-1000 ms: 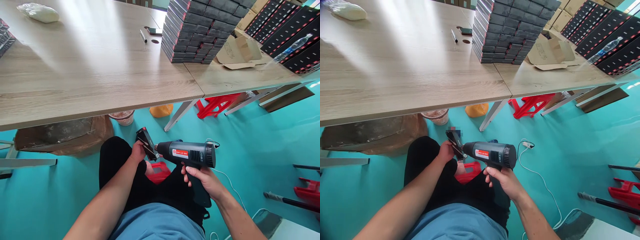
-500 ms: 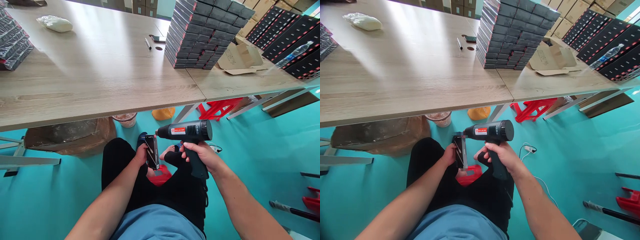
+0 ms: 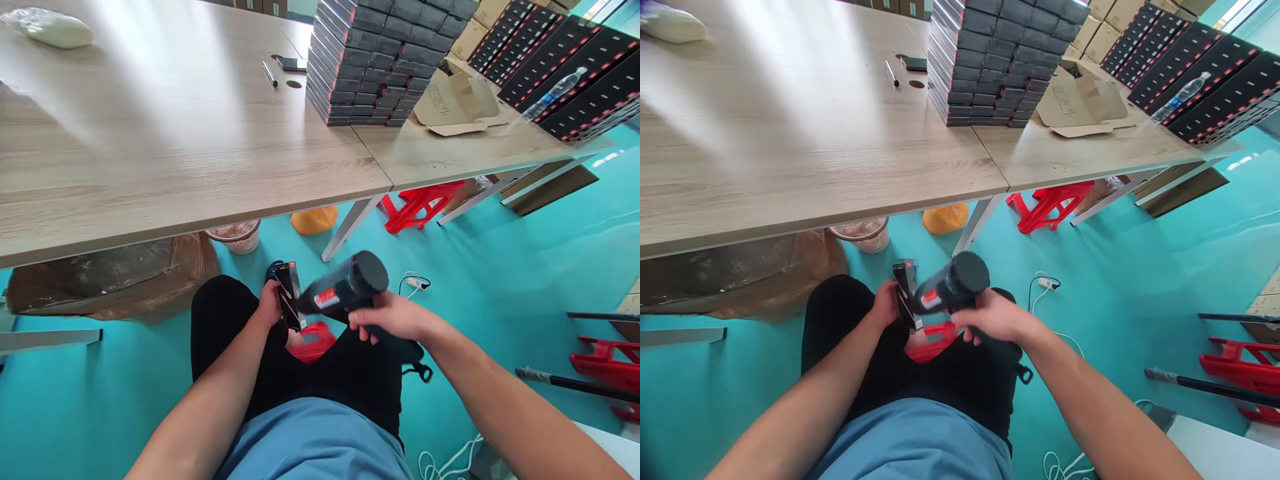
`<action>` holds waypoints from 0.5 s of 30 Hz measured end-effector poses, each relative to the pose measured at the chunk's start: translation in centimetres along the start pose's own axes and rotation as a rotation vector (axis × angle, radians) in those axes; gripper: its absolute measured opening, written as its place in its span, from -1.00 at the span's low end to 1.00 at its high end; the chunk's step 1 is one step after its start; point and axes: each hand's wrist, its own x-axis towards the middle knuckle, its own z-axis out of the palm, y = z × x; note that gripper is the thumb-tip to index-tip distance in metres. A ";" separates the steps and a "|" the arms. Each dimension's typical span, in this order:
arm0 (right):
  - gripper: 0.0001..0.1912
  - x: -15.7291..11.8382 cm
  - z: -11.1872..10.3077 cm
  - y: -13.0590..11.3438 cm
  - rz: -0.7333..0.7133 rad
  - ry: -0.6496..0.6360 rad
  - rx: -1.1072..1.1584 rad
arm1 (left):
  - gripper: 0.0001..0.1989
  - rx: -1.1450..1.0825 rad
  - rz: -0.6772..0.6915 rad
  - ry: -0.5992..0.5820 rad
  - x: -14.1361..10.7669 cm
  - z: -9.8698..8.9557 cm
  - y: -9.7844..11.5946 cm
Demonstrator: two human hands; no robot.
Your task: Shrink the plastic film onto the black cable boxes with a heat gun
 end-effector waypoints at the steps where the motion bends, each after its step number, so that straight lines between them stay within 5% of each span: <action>1: -0.81 -0.7 0.3 0.8 0.039 -0.031 -0.021 | -0.83 0.019 0.017 0.015 -0.1 0.1 0.1; 8: -0.69 -4.3 1.1 4.6 0.108 0.114 0.075 | -0.67 0.050 0.116 0.001 -0.4 0.9 0.4; 15: -0.55 -4.6 1.5 6.2 0.100 0.133 0.225 | -0.69 0.022 0.131 0.034 -0.3 1.0 0.5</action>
